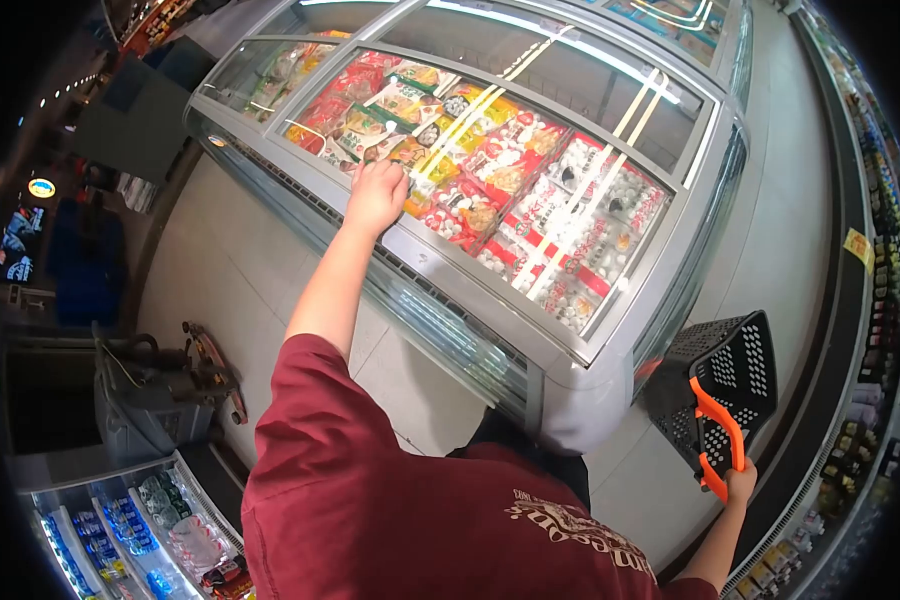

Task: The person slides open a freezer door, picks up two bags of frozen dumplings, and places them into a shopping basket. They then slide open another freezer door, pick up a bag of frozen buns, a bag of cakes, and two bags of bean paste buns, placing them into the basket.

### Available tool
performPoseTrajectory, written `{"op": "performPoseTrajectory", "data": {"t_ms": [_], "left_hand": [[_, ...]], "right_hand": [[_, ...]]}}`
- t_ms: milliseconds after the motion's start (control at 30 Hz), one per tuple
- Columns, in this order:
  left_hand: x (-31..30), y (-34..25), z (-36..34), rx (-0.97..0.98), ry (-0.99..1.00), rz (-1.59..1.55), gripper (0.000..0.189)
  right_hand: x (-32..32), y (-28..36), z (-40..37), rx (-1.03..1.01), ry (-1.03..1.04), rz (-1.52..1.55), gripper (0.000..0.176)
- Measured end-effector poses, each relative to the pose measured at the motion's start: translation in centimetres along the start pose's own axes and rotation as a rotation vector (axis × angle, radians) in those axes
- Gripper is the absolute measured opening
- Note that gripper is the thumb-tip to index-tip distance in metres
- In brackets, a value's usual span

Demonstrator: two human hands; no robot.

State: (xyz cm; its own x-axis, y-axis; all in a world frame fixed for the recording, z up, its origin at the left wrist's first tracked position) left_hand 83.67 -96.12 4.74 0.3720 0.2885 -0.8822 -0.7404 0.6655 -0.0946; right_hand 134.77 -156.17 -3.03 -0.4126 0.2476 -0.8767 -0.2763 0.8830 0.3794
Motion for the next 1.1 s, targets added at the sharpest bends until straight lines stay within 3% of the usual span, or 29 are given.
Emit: {"op": "performPoseTrajectory", "data": {"t_ms": [100, 200, 333, 367, 467, 500, 633, 767, 800, 833, 867, 933, 1033, 1100], "left_hand": [[0.6, 0.3, 0.2, -0.072, 0.027, -0.125, 0.011], [1.4, 0.6, 0.0, -0.033, -0.092, -0.153, 0.011], [1.5, -0.3, -0.6, -0.12, -0.159, -0.061, 0.012], [2.5, 0.5, -1.3, -0.203, -0.064, -0.07, 0.017], [2.0, -1.3, -2.1, -0.351, -0.052, 0.113, 0.033], [2.6, -0.9, -2.9, -0.53, 0.01, 0.06, 0.054], [2.0, -3.8, -4.6, -1.157, 0.142, 0.046, 0.073], [2.1, -8.0, -5.9, -1.477, 0.05, 0.007, 0.072], [2.1, -9.3, -5.9, -1.486, 0.044, 0.008, 0.071], [2.2, -10.8, -6.0, -1.495, 0.039, 0.009, 0.069], [2.3, -12.2, -6.2, -1.503, 0.04, 0.009, 0.067], [2.9, -13.4, -7.3, -1.503, 0.006, 0.014, 0.064], [3.0, -14.6, -7.8, -1.484, 0.002, -0.004, 0.061], [2.8, -15.0, -8.1, -1.48, 0.014, -0.01, 0.061]], "right_hand": [[0.7, 0.3, -0.2, -0.027, -0.069, -0.044, 0.024], [0.6, 0.6, 0.0, -0.032, -0.08, -0.128, 0.025], [0.2, 0.4, 0.7, -0.011, -0.059, -0.013, 0.026], [0.0, 0.3, 1.0, -0.02, -0.076, -0.034, 0.026], [-0.4, -1.0, 2.8, -0.07, -0.084, -0.018, 0.028], [-0.5, -1.8, 3.8, -0.002, -0.056, 0.019, 0.029], [-2.3, -2.0, 7.3, -0.103, -0.084, -0.092, 0.024], [-3.2, -3.8, 11.3, -0.148, -0.1, -0.122, 0.021], [-3.6, -4.0, 12.0, -0.16, -0.12, -0.103, 0.019], [-7.1, 2.3, 8.5, -0.042, 0.059, -0.344, 0.041], [-7.4, 1.8, 9.4, -0.042, 0.001, -0.285, 0.045], [-8.0, 0.3, 11.3, -0.077, -0.008, -0.3, 0.042], [-6.8, -2.0, 14.5, -0.206, -0.069, -0.046, 0.018], [-7.2, -2.4, 15.7, -0.207, -0.051, -0.06, 0.018]]}}
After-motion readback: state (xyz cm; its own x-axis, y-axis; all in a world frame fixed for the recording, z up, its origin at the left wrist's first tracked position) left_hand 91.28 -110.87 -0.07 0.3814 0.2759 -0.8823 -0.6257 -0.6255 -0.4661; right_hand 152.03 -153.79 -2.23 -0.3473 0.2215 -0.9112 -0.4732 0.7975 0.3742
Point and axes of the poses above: each hand's wrist, its own z-axis towards the middle knuckle, its own x-axis out of the palm, y = z × x, the point moved 3 cm from there along z, towards the middle knuckle
